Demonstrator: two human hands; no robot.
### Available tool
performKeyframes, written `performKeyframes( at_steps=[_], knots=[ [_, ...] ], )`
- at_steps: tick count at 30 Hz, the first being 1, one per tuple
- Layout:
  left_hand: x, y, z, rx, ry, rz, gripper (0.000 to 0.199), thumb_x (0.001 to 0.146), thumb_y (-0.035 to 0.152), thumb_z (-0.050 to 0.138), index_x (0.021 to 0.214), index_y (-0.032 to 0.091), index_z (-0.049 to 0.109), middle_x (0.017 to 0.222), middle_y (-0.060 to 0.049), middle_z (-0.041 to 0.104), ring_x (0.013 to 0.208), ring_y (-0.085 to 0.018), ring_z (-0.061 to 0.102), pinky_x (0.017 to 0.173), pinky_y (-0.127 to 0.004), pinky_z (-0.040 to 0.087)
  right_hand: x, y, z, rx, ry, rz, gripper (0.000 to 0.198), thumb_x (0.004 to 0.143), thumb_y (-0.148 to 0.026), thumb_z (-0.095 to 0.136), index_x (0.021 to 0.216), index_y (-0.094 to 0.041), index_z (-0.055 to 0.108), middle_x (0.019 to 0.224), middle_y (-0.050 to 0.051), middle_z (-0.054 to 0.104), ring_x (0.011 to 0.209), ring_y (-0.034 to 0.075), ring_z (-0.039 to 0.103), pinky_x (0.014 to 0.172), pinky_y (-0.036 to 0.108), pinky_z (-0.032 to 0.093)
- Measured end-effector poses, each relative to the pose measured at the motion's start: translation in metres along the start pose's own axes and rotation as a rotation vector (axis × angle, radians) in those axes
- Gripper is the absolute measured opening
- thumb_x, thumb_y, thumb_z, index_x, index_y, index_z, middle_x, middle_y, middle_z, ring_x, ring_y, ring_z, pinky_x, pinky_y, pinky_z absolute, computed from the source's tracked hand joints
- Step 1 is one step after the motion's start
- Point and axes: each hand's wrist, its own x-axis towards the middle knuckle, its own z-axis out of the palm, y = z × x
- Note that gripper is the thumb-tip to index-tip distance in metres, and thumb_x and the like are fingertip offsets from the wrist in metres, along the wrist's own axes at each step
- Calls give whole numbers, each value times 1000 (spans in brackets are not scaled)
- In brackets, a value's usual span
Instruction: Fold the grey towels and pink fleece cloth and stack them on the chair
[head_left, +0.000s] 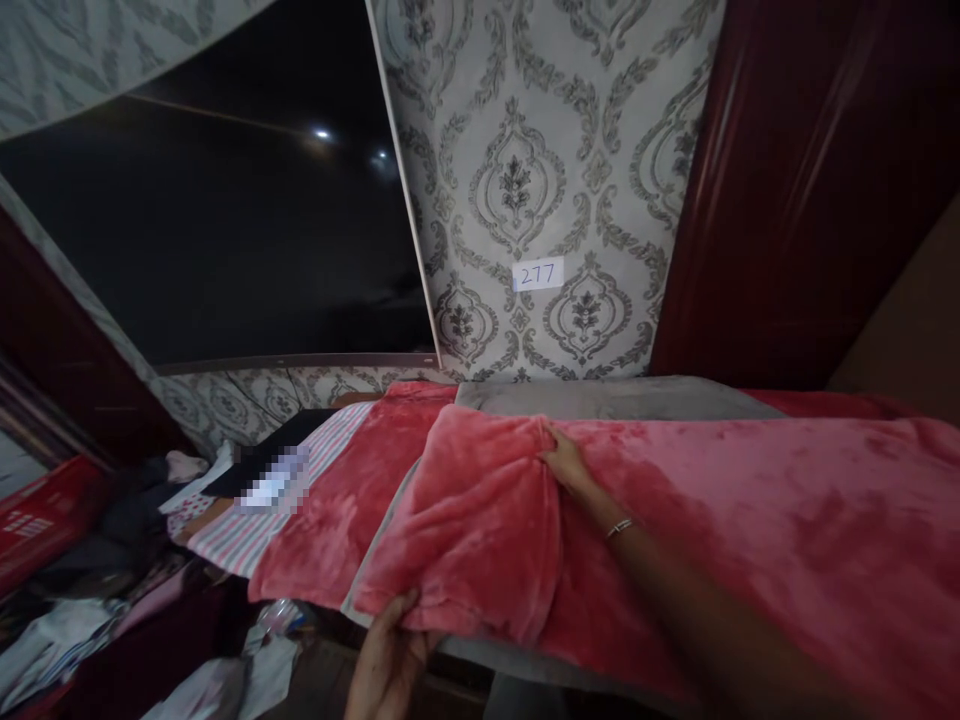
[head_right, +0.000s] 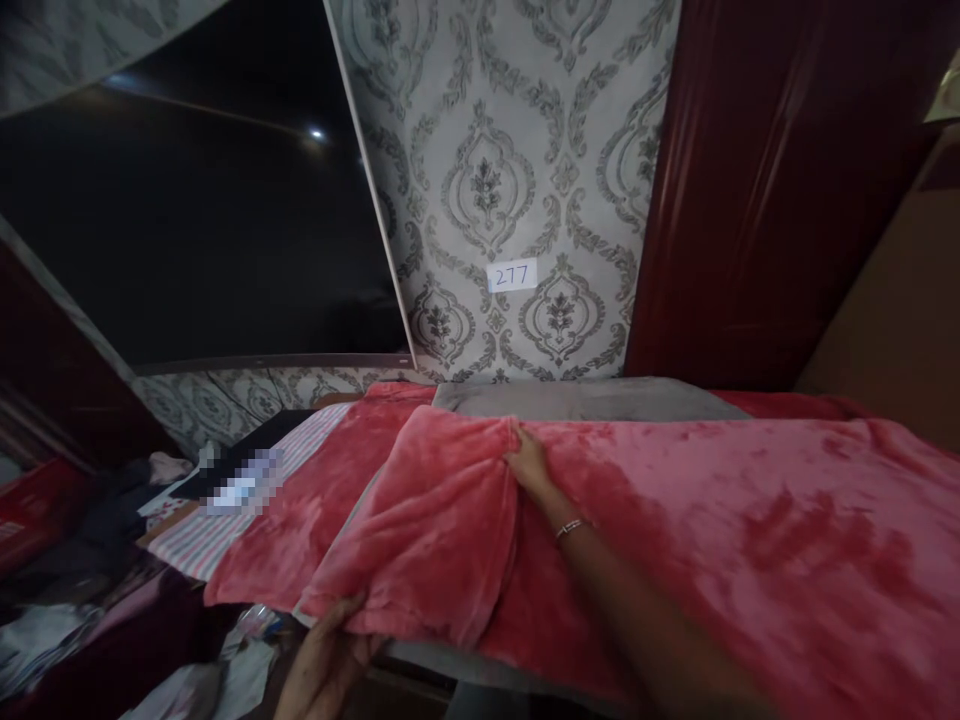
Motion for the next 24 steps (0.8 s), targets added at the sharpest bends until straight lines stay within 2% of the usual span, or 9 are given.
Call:
performKeyframes(
  at_steps=[2,5,8,11,14,16,18,21,24],
  knots=[
    [-4,-3,-1,-6,-23,-6,39,76,0,60,111,15,66,86,-8,77,72,-23,75,72,-40,64,-2,9,-8,29,26,41,58,54,-21,68,113,-23,68,126,9,67,124,29,58,114,50,39],
    [-11,-11,4,-23,-113,-43,43,80,6,62,121,19,64,95,-10,77,88,-26,76,83,-41,63,-12,15,-11,69,82,102,63,60,-32,69,123,-23,61,126,10,67,124,28,59,109,49,45],
    [-16,-24,12,-14,-157,-120,40,84,11,63,123,23,63,100,-9,78,94,-26,75,87,-41,61,-35,10,-7,150,35,179,77,65,-38,71,138,-23,51,124,10,68,115,28,65,100,49,53],
    [-20,-33,22,3,-194,-164,31,85,15,65,115,22,65,101,-8,78,91,-26,75,86,-44,61,-65,-2,-4,228,-124,240,93,66,-38,75,150,-29,37,140,8,59,120,26,63,101,45,53],
    [-22,-39,30,71,-266,-230,18,84,19,68,102,17,66,93,-9,78,79,-26,76,75,-45,62,-91,-15,-9,195,-253,241,103,62,-34,81,153,-34,34,155,4,45,134,26,52,112,46,45],
    [-23,-45,31,120,-301,-267,15,82,22,70,95,15,66,85,-10,77,68,-26,74,63,-42,62,-103,-22,-18,189,-285,223,106,60,-32,82,154,-35,33,156,3,44,137,27,49,114,48,41],
    [-25,-53,28,165,-325,-298,16,81,23,72,92,13,66,81,-10,76,62,-24,72,56,-39,61,-112,-27,-29,206,-304,233,110,61,-31,82,156,-34,26,150,5,50,134,28,52,111,50,44],
    [-30,-64,16,227,-432,-337,18,81,25,73,92,12,67,86,-12,76,70,-25,73,62,-37,61,-126,-31,-44,198,-351,298,117,65,-34,80,159,-33,12,141,10,58,126,29,59,102,52,51],
    [-38,-71,3,296,-593,-402,20,85,32,70,91,13,68,93,-13,76,88,-32,75,65,-38,61,-139,-31,-48,129,-355,287,116,67,-36,80,160,-32,10,145,12,53,126,30,58,102,53,51]
  ],
)
